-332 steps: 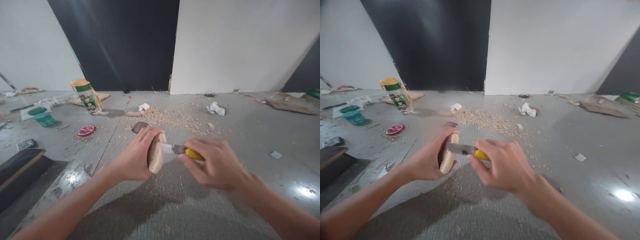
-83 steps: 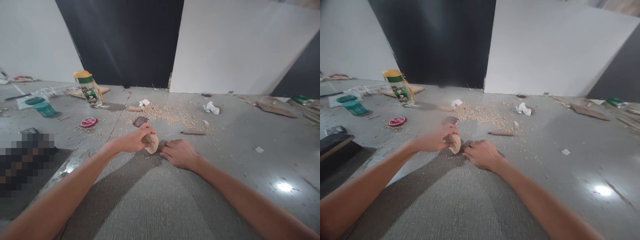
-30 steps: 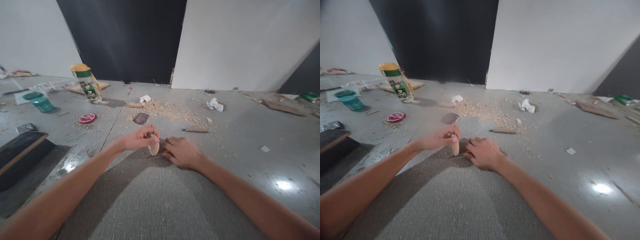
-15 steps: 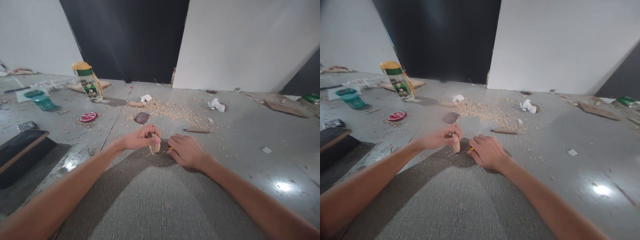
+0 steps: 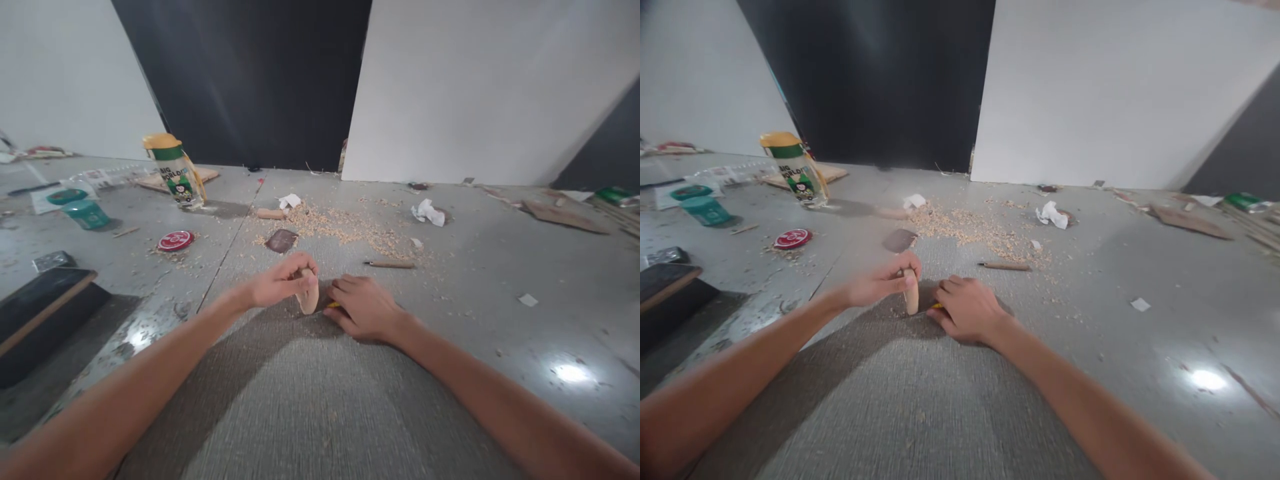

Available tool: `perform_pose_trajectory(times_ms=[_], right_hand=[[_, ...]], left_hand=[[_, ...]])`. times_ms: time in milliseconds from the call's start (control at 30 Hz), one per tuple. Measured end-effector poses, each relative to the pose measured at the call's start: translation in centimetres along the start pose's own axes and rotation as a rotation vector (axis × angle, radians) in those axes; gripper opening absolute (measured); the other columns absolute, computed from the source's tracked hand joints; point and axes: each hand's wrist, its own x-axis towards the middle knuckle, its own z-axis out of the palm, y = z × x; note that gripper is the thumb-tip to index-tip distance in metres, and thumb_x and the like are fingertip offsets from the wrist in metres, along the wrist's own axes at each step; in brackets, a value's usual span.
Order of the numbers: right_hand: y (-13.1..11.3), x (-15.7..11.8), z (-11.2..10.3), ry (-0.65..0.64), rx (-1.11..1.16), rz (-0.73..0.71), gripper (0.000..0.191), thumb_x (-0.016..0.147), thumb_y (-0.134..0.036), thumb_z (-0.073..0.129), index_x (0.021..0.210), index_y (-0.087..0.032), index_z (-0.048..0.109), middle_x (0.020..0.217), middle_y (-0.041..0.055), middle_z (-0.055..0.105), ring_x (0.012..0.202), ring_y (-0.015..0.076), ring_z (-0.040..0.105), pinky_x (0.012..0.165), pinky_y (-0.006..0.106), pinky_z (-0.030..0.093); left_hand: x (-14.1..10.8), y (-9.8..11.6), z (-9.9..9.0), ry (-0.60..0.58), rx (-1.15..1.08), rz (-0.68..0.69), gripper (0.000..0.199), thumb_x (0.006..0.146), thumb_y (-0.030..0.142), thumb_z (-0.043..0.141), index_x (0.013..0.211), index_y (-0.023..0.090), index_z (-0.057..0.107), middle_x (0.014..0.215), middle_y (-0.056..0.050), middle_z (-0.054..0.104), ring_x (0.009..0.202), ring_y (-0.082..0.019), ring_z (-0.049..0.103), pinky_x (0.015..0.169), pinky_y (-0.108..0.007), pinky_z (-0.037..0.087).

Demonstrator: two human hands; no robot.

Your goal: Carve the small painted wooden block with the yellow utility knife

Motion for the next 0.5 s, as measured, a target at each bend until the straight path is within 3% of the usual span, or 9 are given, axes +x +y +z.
perform_pose_trajectory(times_ms=[67, 200, 333, 500], right_hand=[[0.4, -0.2, 0.1, 0.021, 0.023, 0.006, 0.029, 0.093, -0.04, 0.049, 0.089, -0.014, 0.062, 0.084, 0.0091, 0.067, 0.077, 0.0234, 0.059, 0.066, 0.033, 0.034], [1.4, -1.1, 0.3, 0.087, 0.091, 0.021, 0.032, 0.094, -0.043, 0.044, 0.089, -0.015, 0.059, 0.076, 0.0075, 0.065, 0.067, 0.0212, 0.056, 0.062, 0.032, 0.031], [2.3, -1.8, 0.5, 0.192, 0.207, 0.047, 0.035, 0.097, -0.044, 0.035, 0.092, -0.016, 0.056, 0.078, 0.0065, 0.065, 0.066, 0.0193, 0.056, 0.061, 0.031, 0.034], [1.7, -1.6, -0.6, 0.31, 0.365, 0.133, 0.032, 0.103, -0.036, 0.024, 0.106, -0.017, 0.05, 0.089, 0.0077, 0.063, 0.077, 0.0185, 0.058, 0.068, 0.031, 0.041]], left_hand=[[-0.1, -0.1, 0.2, 0.005, -0.007, -0.036, 0.033, 0.087, 0.046, 0.06, 0.099, 0.018, 0.047, 0.086, -0.002, 0.047, 0.074, -0.014, 0.045, 0.066, -0.027, 0.039], [-0.2, -0.7, 0.3, 0.091, -0.074, -0.162, 0.063, 0.067, 0.038, 0.08, 0.106, 0.021, 0.034, 0.085, 0.003, 0.043, 0.07, -0.011, 0.043, 0.061, -0.025, 0.038], [-0.1, -0.8, 0.2, 0.121, -0.167, -0.234, 0.058, 0.074, 0.039, 0.071, 0.109, 0.022, 0.029, 0.082, 0.004, 0.039, 0.067, -0.011, 0.04, 0.058, -0.025, 0.035], [-0.2, 0.3, 0.5, 0.089, -0.422, -0.137, 0.043, 0.084, 0.038, 0.059, 0.117, 0.025, 0.036, 0.086, 0.001, 0.042, 0.073, -0.013, 0.044, 0.061, -0.026, 0.039]])
